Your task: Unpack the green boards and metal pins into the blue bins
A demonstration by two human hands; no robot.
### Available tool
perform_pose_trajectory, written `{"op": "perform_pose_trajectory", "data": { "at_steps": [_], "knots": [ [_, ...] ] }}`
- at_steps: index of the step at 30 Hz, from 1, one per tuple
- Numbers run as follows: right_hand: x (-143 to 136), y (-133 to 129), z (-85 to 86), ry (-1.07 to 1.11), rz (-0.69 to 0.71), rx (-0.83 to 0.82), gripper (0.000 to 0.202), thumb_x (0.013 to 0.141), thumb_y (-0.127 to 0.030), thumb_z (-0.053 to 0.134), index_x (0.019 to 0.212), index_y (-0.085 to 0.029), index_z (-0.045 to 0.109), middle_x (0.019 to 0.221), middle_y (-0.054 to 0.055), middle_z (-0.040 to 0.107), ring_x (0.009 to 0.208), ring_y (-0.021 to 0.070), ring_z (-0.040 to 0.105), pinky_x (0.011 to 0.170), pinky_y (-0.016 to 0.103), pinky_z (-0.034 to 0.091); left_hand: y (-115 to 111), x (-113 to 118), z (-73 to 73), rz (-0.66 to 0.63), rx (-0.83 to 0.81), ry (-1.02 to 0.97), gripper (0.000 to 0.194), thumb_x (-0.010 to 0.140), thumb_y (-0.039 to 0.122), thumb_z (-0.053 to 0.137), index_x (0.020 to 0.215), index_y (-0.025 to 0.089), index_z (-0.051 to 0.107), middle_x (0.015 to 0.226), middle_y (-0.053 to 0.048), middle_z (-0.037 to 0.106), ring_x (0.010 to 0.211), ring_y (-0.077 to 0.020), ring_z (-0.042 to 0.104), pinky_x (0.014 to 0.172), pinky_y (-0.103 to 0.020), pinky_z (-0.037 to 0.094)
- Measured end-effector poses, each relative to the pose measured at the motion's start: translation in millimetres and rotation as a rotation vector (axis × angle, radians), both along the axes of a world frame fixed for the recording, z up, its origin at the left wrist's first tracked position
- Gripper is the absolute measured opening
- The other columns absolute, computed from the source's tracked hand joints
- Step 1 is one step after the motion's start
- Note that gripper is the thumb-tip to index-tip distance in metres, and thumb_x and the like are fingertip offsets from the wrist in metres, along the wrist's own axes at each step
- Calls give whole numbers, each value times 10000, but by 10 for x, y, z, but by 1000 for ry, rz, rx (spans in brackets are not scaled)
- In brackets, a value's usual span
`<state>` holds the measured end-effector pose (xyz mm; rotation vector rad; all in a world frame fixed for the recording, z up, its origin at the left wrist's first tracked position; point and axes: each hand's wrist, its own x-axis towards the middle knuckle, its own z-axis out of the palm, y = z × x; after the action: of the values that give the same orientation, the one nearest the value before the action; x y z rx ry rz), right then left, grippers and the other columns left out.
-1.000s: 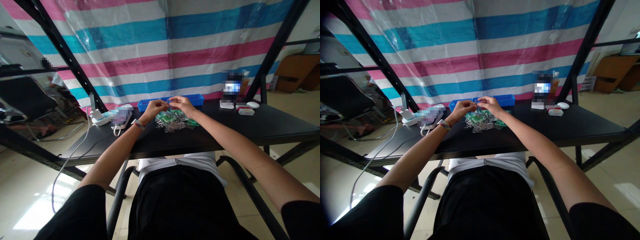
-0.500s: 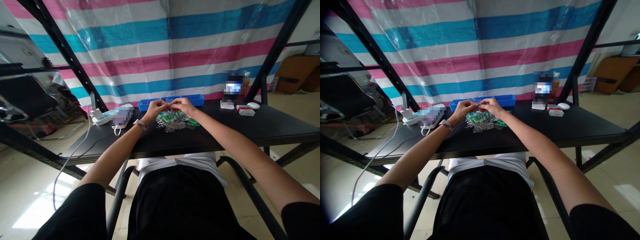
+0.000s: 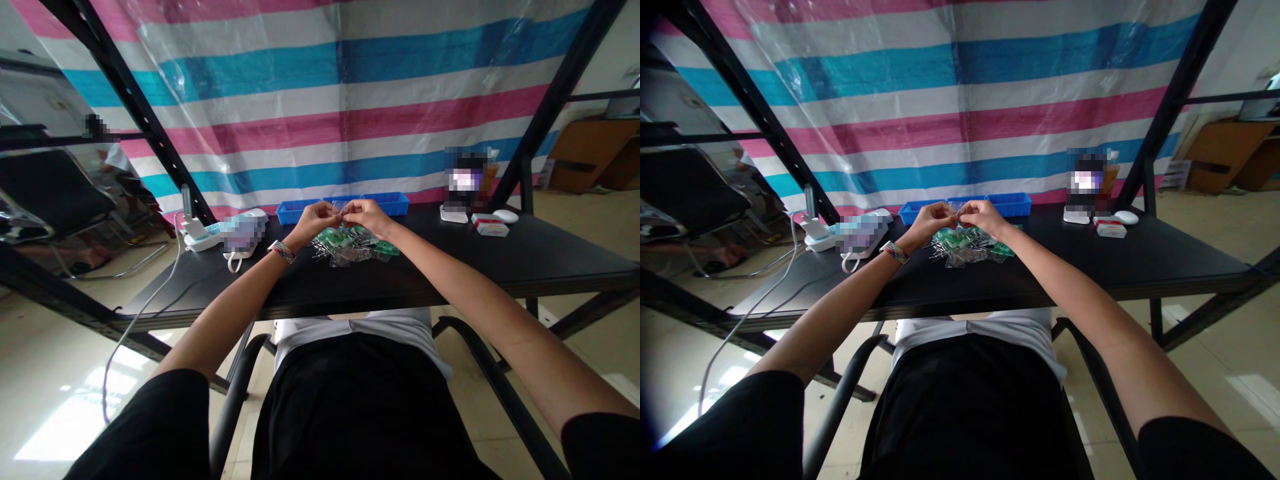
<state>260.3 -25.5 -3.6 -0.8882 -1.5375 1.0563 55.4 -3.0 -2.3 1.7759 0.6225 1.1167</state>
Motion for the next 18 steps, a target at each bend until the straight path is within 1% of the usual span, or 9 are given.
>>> {"op": "perform_pose_trajectory", "data": {
  "at_steps": [4, 8, 10, 12, 15, 16, 18],
  "knots": [
    [-9, 0, -13, -20, -9, 23, 179, 768, -202, 895, 825, -204, 725, 759, 22, 758, 733, 190, 721, 826, 373, 665, -9, 5, 8, -2, 18, 13, 433, 721, 403, 988, 881, 159, 668, 734, -22, 723, 667, -140, 696, 688, -277, 570],
    [-13, 2, -8, -48, -52, 63, 226, 753, -277, 923, 849, -215, 728, 746, 20, 758, 750, 212, 735, 819, 389, 665, -31, 10, 31, 20, 36, 9, 438, 744, 438, 975, 832, 175, 637, 702, -12, 697, 646, -136, 678, 652, -266, 547],
    [-14, 0, 2, -68, -80, 115, 273, 741, -325, 939, 882, -223, 729, 697, 1, 732, 721, 211, 724, 796, 388, 658, -42, 8, 37, 39, 54, 15, 445, 764, 469, 959, 779, 186, 617, 658, -6, 666, 601, -124, 635, 605, -258, 508],
    [-11, -5, 14, -83, -106, 184, 284, 740, -362, 934, 898, -226, 741, 661, -13, 706, 686, 202, 702, 774, 379, 647, -48, 4, 31, 55, 75, 40, 470, 788, 497, 934, 694, 195, 586, 591, 0, 617, 539, -107, 563, 549, -255, 445],
    [3, -14, 35, -82, -119, 237, 248, 757, -396, 907, 852, -222, 758, 702, 7, 736, 695, 199, 698, 770, 376, 639, -57, -4, 9, 34, 59, 84, 506, 826, 517, 877, 593, 200, 560, 516, -6, 558, 474, -98, 479, 498, -269, 372],
    [10, -18, 41, -81, -121, 235, 242, 761, -404, 903, 832, -221, 761, 724, 16, 750, 711, 202, 703, 775, 380, 639, -62, -6, 2, 15, 32, 82, 485, 839, 517, 849, 593, 197, 579, 508, -13, 559, 466, -106, 483, 495, -276, 378],
    [22, -22, 53, -81, -122, 227, 241, 774, -415, 901, 814, -219, 767, 751, 28, 765, 742, 210, 712, 792, 391, 638, -79, -7, -2, -24, -40, 52, 405, 855, 508, 790, 652, 189, 647, 523, -27, 594, 476, -138, 539, 520, -295, 444]
  ]
}}
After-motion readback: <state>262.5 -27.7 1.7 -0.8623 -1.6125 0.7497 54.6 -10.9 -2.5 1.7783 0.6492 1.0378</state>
